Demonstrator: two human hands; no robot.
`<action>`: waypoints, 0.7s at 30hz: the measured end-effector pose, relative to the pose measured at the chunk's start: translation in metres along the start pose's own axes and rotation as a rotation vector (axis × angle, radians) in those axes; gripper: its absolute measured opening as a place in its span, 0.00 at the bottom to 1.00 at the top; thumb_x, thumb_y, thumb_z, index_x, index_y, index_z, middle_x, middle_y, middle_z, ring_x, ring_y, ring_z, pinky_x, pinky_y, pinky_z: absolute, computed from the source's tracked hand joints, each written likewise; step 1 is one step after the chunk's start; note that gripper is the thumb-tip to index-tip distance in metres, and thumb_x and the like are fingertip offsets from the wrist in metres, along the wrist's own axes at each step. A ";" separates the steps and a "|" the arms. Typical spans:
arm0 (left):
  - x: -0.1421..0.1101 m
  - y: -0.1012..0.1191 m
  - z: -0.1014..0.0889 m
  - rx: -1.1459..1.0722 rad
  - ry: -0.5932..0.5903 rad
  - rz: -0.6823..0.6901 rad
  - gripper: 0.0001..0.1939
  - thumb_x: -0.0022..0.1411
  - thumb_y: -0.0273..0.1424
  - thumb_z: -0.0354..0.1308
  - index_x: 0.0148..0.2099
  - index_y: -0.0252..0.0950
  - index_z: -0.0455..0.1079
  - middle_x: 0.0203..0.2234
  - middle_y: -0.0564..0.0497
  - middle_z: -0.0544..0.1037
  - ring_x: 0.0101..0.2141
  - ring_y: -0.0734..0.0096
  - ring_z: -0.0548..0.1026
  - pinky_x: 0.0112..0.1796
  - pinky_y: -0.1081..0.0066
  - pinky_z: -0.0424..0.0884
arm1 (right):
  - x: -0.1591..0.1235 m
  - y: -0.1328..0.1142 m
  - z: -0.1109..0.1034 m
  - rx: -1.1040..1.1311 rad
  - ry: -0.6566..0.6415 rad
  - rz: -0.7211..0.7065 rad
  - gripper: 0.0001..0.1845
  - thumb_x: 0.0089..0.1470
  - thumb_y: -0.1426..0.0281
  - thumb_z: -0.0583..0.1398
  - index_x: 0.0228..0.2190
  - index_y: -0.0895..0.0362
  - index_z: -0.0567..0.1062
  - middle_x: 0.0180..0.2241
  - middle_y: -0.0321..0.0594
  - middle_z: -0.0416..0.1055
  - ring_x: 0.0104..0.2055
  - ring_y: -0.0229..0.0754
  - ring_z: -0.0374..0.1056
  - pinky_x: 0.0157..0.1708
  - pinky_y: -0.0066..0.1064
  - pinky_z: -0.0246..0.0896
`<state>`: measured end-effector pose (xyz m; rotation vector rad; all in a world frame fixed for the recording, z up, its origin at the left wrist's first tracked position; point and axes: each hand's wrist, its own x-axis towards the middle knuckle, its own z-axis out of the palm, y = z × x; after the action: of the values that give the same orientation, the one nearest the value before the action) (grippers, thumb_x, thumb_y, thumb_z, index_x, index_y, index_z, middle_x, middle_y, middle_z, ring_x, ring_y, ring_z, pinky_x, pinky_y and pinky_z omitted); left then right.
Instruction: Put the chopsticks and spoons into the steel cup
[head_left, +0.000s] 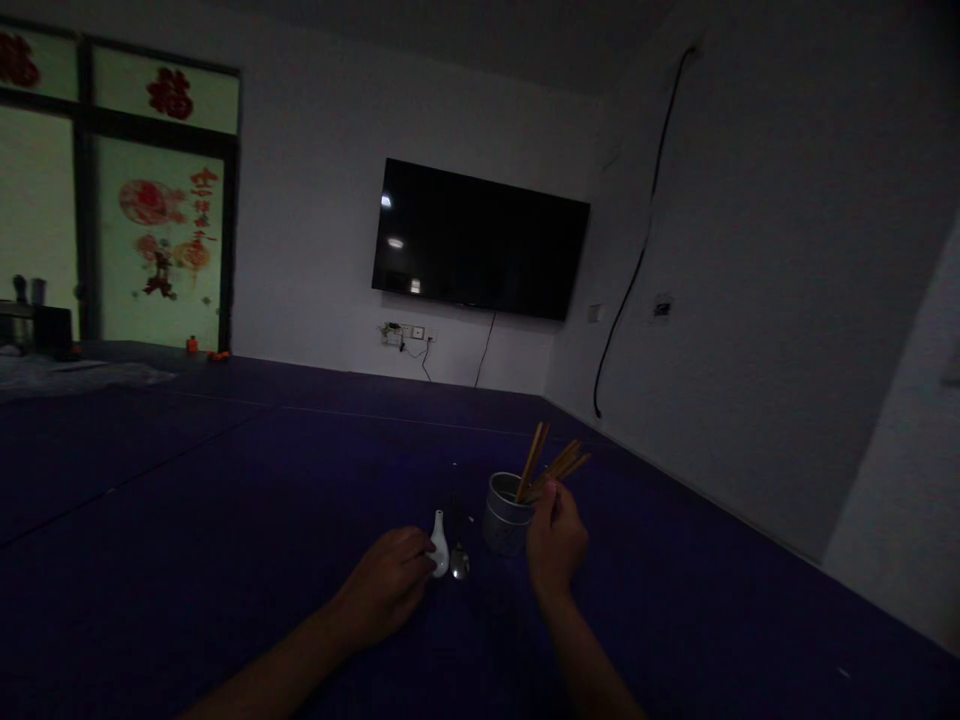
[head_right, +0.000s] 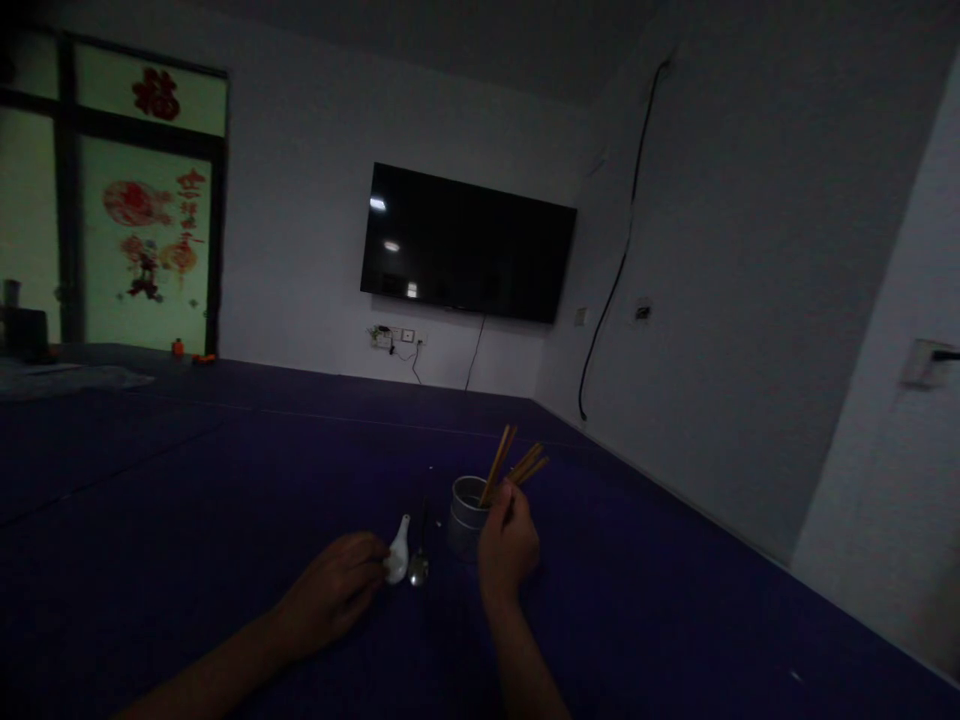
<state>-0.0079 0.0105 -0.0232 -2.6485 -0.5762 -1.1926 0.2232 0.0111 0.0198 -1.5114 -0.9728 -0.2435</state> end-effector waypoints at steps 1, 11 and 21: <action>0.000 0.001 -0.001 -0.007 -0.011 -0.006 0.12 0.62 0.23 0.44 0.39 0.37 0.69 0.37 0.45 0.74 0.39 0.67 0.71 0.39 0.67 0.69 | 0.000 0.000 0.000 -0.018 -0.010 -0.014 0.32 0.59 0.53 0.41 0.42 0.60 0.74 0.34 0.48 0.76 0.33 0.46 0.70 0.30 0.30 0.55; 0.002 0.004 -0.004 -0.013 -0.089 -0.054 0.12 0.62 0.23 0.44 0.39 0.37 0.69 0.37 0.46 0.74 0.39 0.67 0.70 0.39 0.66 0.68 | 0.000 -0.004 -0.001 -0.025 0.046 -0.015 0.30 0.58 0.53 0.45 0.45 0.62 0.73 0.32 0.48 0.76 0.31 0.46 0.71 0.29 0.30 0.57; 0.003 0.005 0.002 0.026 -0.154 -0.127 0.09 0.61 0.24 0.47 0.38 0.37 0.68 0.33 0.48 0.74 0.36 0.67 0.70 0.37 0.68 0.66 | -0.034 -0.022 0.008 -0.112 -0.473 -0.594 0.22 0.61 0.61 0.45 0.37 0.54 0.77 0.35 0.41 0.77 0.33 0.39 0.73 0.33 0.25 0.58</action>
<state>-0.0022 0.0074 -0.0220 -2.7339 -0.7906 -1.0105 0.1843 0.0012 0.0115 -1.3717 -1.8115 -0.3736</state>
